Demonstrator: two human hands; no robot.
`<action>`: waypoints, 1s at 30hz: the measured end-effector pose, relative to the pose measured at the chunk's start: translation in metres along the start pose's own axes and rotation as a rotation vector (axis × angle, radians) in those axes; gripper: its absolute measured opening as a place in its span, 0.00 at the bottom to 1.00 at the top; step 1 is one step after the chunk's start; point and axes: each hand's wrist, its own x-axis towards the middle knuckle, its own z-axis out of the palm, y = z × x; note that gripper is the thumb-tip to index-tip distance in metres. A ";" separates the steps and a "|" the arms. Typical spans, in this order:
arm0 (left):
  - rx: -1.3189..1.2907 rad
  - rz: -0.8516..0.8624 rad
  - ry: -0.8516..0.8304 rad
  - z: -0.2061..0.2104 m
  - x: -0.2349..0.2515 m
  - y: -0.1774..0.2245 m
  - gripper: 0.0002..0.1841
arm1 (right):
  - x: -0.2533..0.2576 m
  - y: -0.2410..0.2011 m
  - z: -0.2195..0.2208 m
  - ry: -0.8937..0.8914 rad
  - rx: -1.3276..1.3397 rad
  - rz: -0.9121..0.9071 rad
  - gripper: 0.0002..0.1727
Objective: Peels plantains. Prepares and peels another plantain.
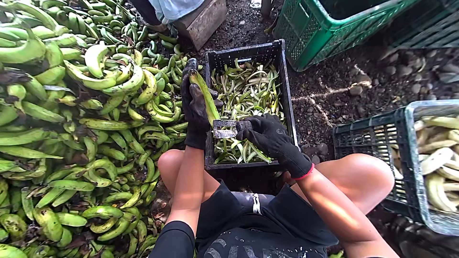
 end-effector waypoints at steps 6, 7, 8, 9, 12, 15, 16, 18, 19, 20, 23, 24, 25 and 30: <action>0.005 -0.199 -0.027 0.017 -0.018 0.005 0.34 | 0.030 -0.002 0.003 0.097 0.055 0.092 0.31; -0.102 -0.289 -0.043 0.017 -0.021 0.003 0.29 | 0.036 -0.003 0.003 0.138 0.022 0.096 0.31; -0.208 -0.395 -0.062 0.015 -0.024 -0.001 0.28 | 0.043 -0.001 0.003 0.176 -0.012 0.096 0.31; -0.295 -0.516 -0.079 0.014 -0.027 -0.003 0.29 | 0.052 0.000 0.002 0.210 -0.018 0.101 0.30; -0.207 -0.761 -0.256 0.020 -0.041 0.012 0.30 | 0.076 0.009 -0.015 0.305 0.095 0.154 0.26; -0.211 -0.742 -0.193 0.017 -0.037 0.010 0.30 | 0.077 0.015 -0.026 0.313 0.263 0.136 0.28; -0.242 -0.675 -0.110 0.015 -0.030 0.003 0.33 | 0.073 0.018 -0.025 0.303 0.259 0.084 0.27; -0.186 -0.539 0.092 0.015 -0.020 -0.002 0.34 | 0.059 0.016 -0.010 0.246 0.223 0.038 0.28; -0.072 -0.461 0.189 0.014 -0.018 -0.005 0.31 | 0.054 0.017 0.003 0.227 0.251 0.000 0.28; 0.091 -0.365 0.279 0.014 -0.019 -0.008 0.29 | 0.052 0.019 0.018 0.212 0.328 -0.022 0.27; 0.471 -0.239 0.721 0.022 -0.007 -0.008 0.28 | 0.027 0.007 0.047 0.103 0.332 0.078 0.34; 0.582 -0.274 0.820 0.021 -0.003 -0.007 0.28 | 0.018 0.005 0.054 0.113 0.232 0.114 0.38; 0.693 -0.323 0.875 0.019 -0.001 -0.008 0.29 | 0.013 0.003 0.060 0.128 0.139 0.133 0.39; 0.562 -0.279 0.871 0.014 0.003 -0.014 0.28 | 0.015 -0.003 0.055 0.157 0.029 0.184 0.34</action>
